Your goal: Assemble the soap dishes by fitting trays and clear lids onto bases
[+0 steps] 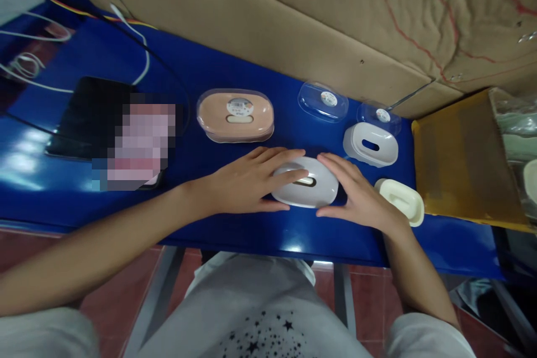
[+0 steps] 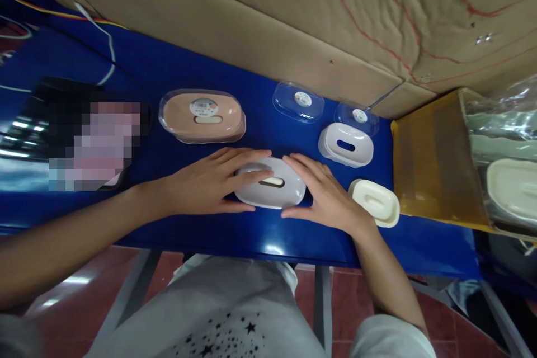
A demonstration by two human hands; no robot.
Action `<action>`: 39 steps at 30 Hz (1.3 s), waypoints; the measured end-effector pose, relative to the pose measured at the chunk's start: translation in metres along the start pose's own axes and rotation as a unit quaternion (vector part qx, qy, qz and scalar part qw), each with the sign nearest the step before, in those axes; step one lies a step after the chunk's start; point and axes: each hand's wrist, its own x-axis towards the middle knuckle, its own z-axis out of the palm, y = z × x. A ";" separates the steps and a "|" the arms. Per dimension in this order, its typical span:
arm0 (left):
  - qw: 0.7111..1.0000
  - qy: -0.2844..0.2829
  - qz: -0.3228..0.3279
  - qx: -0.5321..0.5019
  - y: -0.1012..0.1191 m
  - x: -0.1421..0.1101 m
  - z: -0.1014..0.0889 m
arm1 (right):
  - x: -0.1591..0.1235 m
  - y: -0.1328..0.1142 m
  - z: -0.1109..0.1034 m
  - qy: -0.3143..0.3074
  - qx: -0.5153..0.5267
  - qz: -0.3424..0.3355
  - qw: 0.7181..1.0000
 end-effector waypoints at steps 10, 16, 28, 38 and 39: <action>1.000 -0.015 -0.006 0.021 0.001 0.001 0.001 | 0.000 -0.002 0.002 0.001 -0.014 0.000 1.000; 0.999 -0.008 -0.023 0.027 0.000 0.001 0.003 | 0.001 0.000 0.003 0.015 -0.007 0.000 1.000; 1.000 0.007 -0.029 0.004 -0.001 0.001 0.003 | 0.000 0.003 0.005 0.022 -0.002 0.003 1.000; 1.000 0.002 -0.022 0.021 -0.003 0.000 0.002 | 0.001 0.005 0.005 0.017 -0.017 -0.016 1.000; 0.999 0.002 -0.021 0.028 -0.003 -0.001 0.003 | 0.000 0.005 0.005 0.016 -0.019 -0.019 1.000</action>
